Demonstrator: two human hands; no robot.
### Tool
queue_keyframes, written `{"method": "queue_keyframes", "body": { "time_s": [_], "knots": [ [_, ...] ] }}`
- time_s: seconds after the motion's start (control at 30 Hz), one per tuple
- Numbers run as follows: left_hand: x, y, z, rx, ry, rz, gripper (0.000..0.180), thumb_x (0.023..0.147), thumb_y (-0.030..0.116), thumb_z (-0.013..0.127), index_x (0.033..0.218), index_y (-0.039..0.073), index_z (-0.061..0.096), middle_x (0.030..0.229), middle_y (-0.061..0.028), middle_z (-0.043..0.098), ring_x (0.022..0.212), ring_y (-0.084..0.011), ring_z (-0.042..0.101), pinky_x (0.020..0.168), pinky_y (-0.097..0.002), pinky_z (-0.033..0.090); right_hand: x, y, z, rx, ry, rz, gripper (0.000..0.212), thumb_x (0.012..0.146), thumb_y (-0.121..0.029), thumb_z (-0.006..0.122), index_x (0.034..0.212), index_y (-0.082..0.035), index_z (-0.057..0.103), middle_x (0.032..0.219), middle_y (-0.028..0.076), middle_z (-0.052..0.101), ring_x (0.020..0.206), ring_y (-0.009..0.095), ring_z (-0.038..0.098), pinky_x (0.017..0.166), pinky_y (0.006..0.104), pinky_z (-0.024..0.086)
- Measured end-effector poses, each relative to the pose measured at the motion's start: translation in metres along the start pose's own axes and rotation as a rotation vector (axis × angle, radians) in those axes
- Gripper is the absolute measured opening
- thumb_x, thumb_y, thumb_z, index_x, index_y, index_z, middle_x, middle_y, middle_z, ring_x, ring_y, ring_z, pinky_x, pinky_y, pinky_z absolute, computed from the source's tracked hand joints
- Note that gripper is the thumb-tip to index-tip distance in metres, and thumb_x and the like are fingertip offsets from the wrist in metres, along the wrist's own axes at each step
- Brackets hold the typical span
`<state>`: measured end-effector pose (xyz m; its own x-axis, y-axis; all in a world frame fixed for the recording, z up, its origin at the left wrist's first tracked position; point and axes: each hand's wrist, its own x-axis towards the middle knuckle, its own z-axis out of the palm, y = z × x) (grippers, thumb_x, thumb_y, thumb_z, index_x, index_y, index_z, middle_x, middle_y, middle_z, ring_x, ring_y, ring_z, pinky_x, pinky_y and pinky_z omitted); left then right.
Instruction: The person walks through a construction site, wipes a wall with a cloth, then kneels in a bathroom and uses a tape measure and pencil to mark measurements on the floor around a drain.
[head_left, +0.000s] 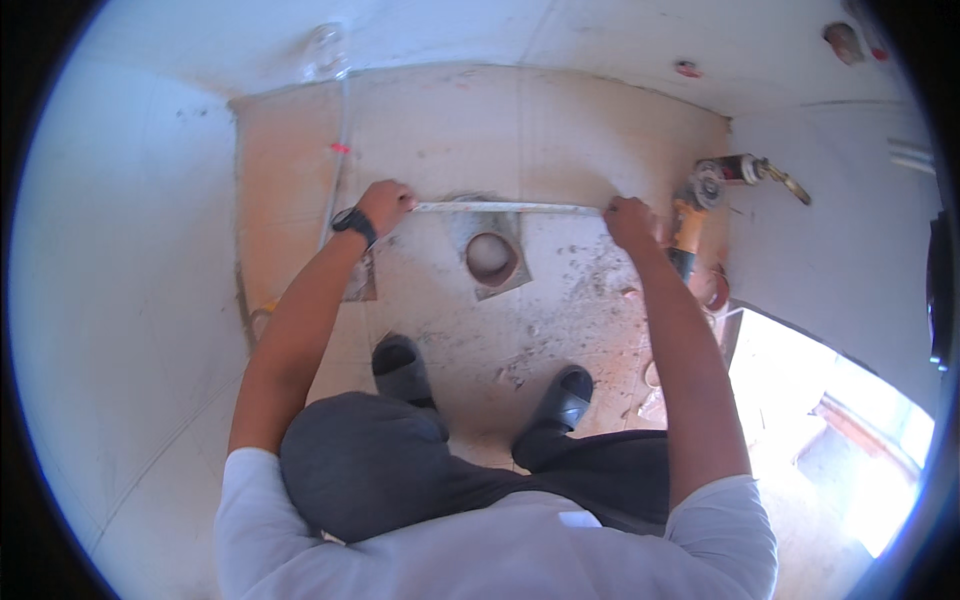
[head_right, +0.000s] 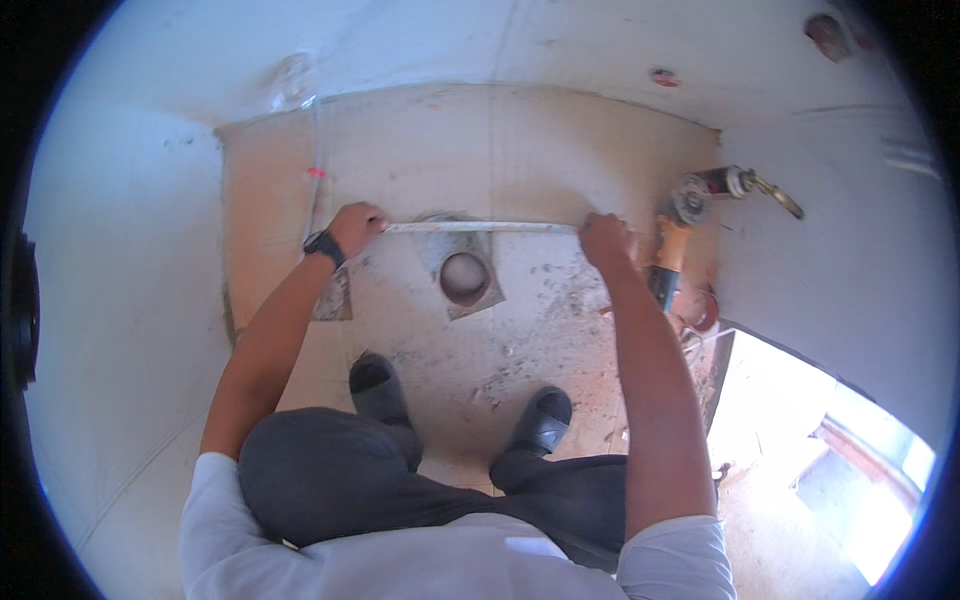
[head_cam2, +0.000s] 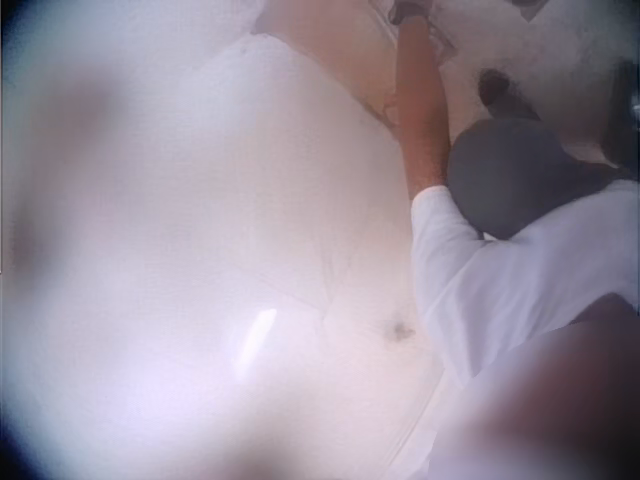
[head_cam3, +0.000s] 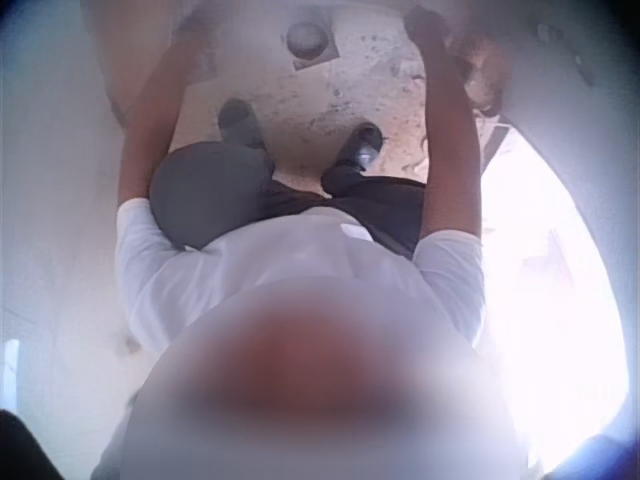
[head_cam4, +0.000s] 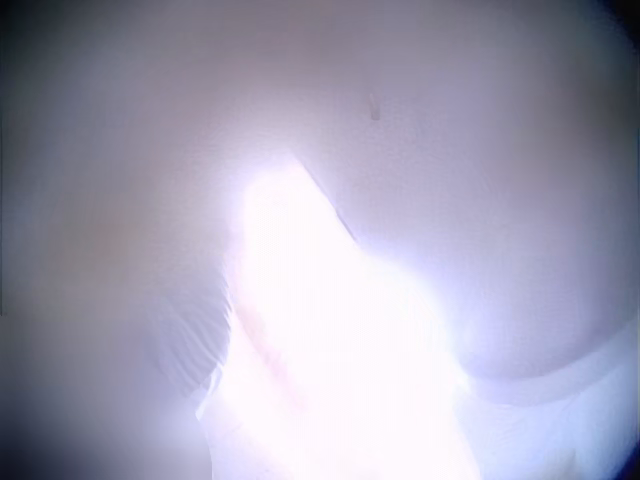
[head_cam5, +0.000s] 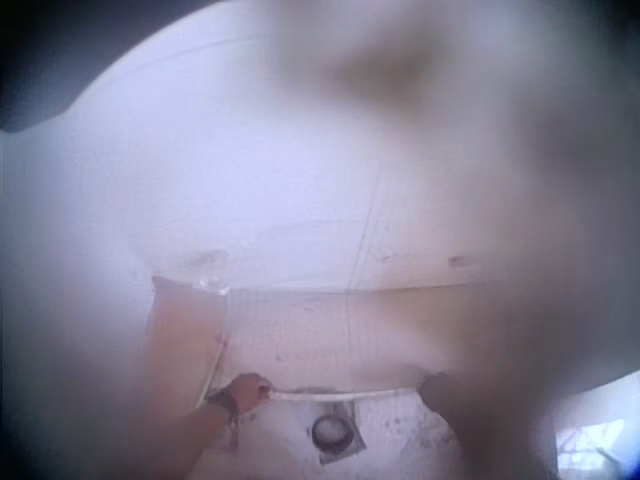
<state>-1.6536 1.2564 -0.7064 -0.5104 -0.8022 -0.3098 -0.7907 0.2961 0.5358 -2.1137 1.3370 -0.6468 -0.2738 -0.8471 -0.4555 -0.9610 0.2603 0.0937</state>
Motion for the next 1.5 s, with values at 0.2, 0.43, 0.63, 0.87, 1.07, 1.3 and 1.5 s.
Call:
{"method": "queue_keyframes", "body": {
  "time_s": [0.2,0.43,0.63,0.87,1.07,1.3,1.5],
  "knots": [
    [-0.004,0.005,-0.004,-0.111,0.029,0.013,0.016,0.090,0.016,0.069,0.099,0.004,0.076,0.093,-0.0172,0.070,0.089,-0.0342,0.066,0.082,-0.0408,0.052,0.000,-0.005,-0.006,-0.005,-0.079,0.037,0.031,0.094,-0.033,0.059,0.115,-0.016,0.073,0.121,0.014,0.069,0.119,0.032,0.065,0.096,0.0474,0.055],
    [-0.005,0.006,-0.005,-0.134,0.048,0.011,0.015,0.090,0.015,0.070,0.098,0.004,0.076,0.091,-0.0168,0.070,0.087,-0.0329,0.067,0.081,-0.0402,0.052,0.000,-0.008,-0.001,-0.002,-0.061,0.073,0.030,0.094,-0.032,0.060,0.115,-0.016,0.073,0.124,0.012,0.067,0.121,0.031,0.063,0.094,0.0460,0.056],
    [-0.007,0.008,-0.008,-0.162,0.021,-0.004,0.016,0.091,0.014,0.069,0.100,0.002,0.075,0.096,-0.0163,0.071,0.090,-0.0302,0.067,0.084,-0.0380,0.052,-0.003,-0.006,-0.001,0.023,-0.046,0.075,0.031,0.095,-0.038,0.063,0.115,-0.016,0.073,0.124,0.011,0.066,0.122,0.031,0.062,0.093,0.0459,0.057],
    [-0.008,0.006,-0.007,-0.168,0.023,0.008,0.016,0.092,0.014,0.069,0.100,0.001,0.074,0.097,-0.0162,0.070,0.090,-0.0306,0.067,0.084,-0.0377,0.052,-0.001,-0.003,0.003,0.023,-0.042,0.062,0.030,0.095,-0.038,0.063,0.116,-0.018,0.073,0.124,0.010,0.066,0.122,0.030,0.062,0.093,0.0460,0.057],
    [-0.004,-0.002,-0.007,-0.102,-0.014,0.038,0.020,0.092,0.022,0.069,0.100,0.004,0.075,0.097,-0.0179,0.070,0.092,-0.0328,0.067,0.083,-0.0416,0.053,0.006,-0.001,0.014,-0.020,-0.006,0.086,0.031,0.093,-0.040,0.060,0.110,-0.018,0.075,0.115,0.014,0.072,0.108,0.034,0.069,0.091,0.0494,0.057],
    [0.002,-0.006,-0.011,-0.160,-0.059,-0.003,0.019,0.092,0.022,0.070,0.101,0.007,0.077,0.096,-0.0161,0.073,0.092,-0.0325,0.069,0.084,-0.0411,0.053,-0.001,-0.011,0.007,0.014,0.039,0.065,0.029,0.092,-0.039,0.066,0.110,-0.018,0.074,0.114,0.014,0.070,0.110,0.035,0.068,0.092,0.0495,0.056],
    [-0.002,-0.001,-0.014,-0.137,-0.046,0.010,0.019,0.091,0.021,0.071,0.100,0.006,0.077,0.098,-0.0172,0.073,0.092,-0.0330,0.069,0.084,-0.0408,0.054,-0.001,-0.009,0.007,0.020,0.019,0.054,0.031,0.092,-0.040,0.065,0.111,-0.017,0.073,0.115,0.014,0.070,0.112,0.034,0.067,0.091,0.0495,0.056]
  ]
}}
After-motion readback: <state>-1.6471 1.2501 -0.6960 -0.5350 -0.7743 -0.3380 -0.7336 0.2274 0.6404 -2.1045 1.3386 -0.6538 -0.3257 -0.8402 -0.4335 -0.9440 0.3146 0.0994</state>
